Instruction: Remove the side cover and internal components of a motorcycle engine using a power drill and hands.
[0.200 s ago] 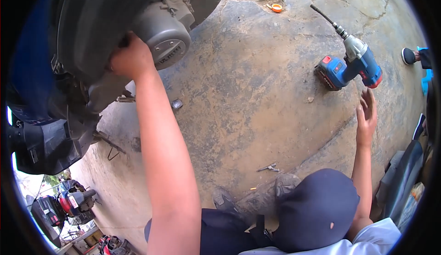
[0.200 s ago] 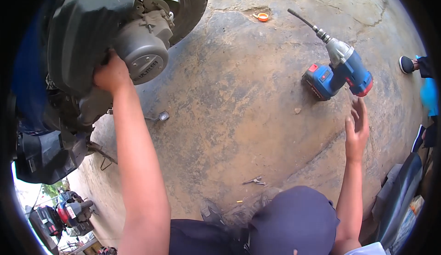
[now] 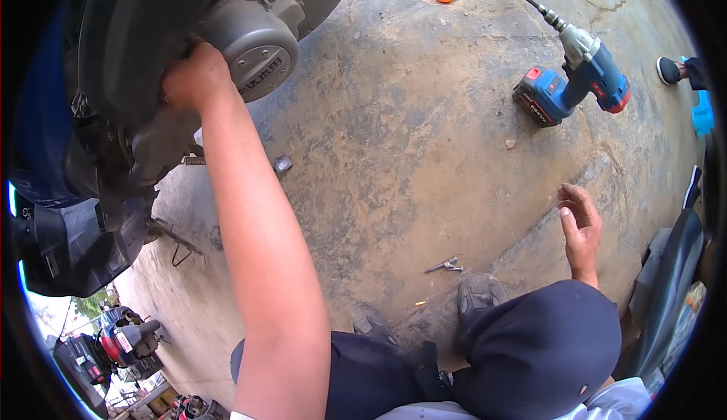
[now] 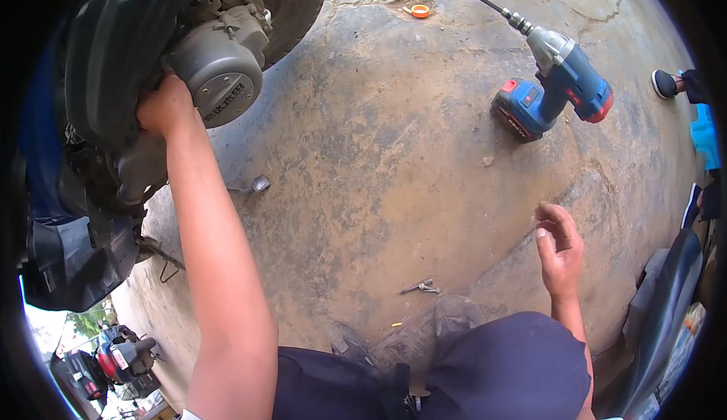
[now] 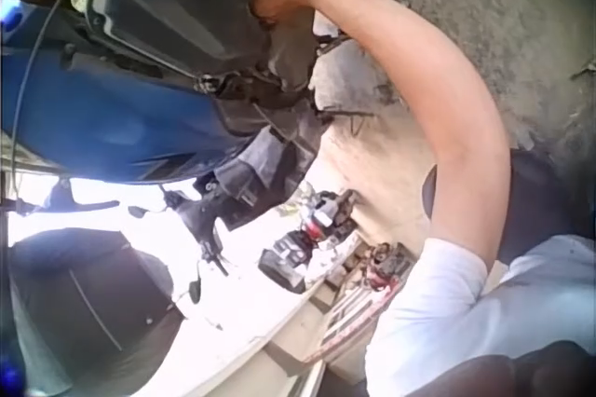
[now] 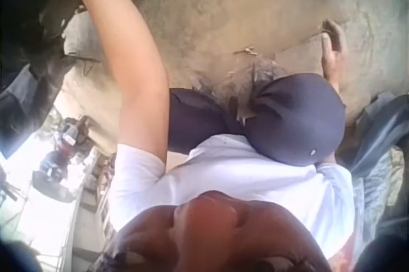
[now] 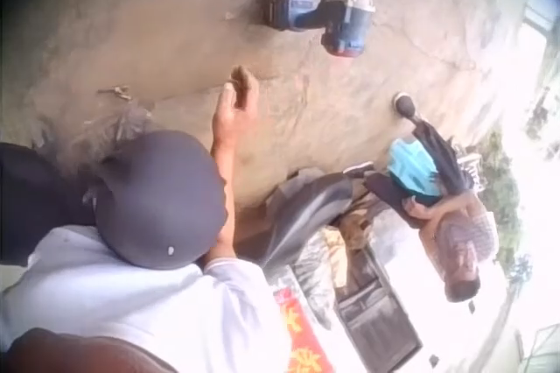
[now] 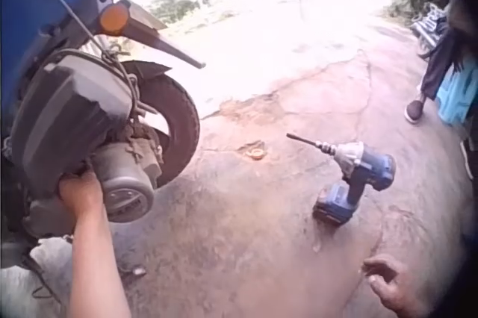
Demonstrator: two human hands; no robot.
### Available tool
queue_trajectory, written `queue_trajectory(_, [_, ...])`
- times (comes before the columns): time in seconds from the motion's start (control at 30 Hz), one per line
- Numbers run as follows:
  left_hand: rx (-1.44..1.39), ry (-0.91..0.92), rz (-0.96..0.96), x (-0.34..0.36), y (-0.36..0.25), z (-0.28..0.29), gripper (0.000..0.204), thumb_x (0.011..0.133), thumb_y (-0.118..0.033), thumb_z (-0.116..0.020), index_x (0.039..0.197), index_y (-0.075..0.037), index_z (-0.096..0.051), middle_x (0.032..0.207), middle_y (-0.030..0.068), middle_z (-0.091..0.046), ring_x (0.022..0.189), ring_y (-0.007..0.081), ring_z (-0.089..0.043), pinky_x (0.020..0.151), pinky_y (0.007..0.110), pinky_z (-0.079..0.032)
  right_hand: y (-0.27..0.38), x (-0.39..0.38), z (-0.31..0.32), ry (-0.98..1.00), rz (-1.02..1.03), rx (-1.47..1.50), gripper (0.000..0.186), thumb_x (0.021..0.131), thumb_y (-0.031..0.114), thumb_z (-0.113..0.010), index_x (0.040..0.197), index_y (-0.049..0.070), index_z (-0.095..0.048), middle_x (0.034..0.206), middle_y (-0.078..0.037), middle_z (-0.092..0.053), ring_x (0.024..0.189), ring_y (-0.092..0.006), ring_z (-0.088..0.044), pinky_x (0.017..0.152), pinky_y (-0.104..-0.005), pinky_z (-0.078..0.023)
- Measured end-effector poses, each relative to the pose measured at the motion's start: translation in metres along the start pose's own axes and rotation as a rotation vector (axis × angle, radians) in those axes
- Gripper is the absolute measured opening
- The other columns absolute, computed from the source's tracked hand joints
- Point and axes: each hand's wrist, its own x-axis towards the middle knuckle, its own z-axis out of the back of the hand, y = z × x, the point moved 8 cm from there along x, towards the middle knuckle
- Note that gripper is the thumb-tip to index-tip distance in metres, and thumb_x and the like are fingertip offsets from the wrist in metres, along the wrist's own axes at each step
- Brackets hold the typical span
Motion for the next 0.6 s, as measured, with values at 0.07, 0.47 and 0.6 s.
queue_trajectory(0.07, [-0.059,-0.06,-0.149,0.006,-0.003,0.009,0.039,0.081,-0.029,-0.073,0.105,0.003,-0.074,0.114,0.0221,-0.073,0.11,0.0425,-0.065,0.098,0.056,-0.042,0.013,-0.01,-0.038,0.097,-0.141,0.16,0.032,0.095,0.003,-0.06,0.126,-0.003,-0.064,0.112,-0.009,-0.07,0.107,-0.0179,-0.066,0.097,-0.0326,-0.052])
queue_trajectory(0.47, [-0.988,0.62,0.918,-0.123,0.018,0.125,0.008,0.095,-0.009,-0.062,0.092,-0.003,-0.06,0.085,0.008,-0.07,0.071,0.0104,-0.061,0.065,0.027,-0.047,0.26,0.262,-0.341,0.324,0.561,-0.215,0.053,0.096,0.047,-0.067,0.119,0.0,-0.071,0.105,-0.02,-0.076,0.097,-0.0324,-0.074,0.088,-0.0417,-0.056])
queue_trajectory(0.6, [-1.008,0.987,0.935,-0.103,0.03,0.175,0.008,0.097,-0.011,-0.065,0.102,-0.006,-0.06,0.096,0.0104,-0.073,0.083,0.0155,-0.068,0.074,0.028,-0.051,0.293,0.277,-0.386,0.159,0.457,-0.436,0.055,0.092,0.052,-0.065,0.111,0.002,-0.076,0.109,-0.024,-0.074,0.108,-0.0403,-0.07,0.095,-0.0455,-0.054])
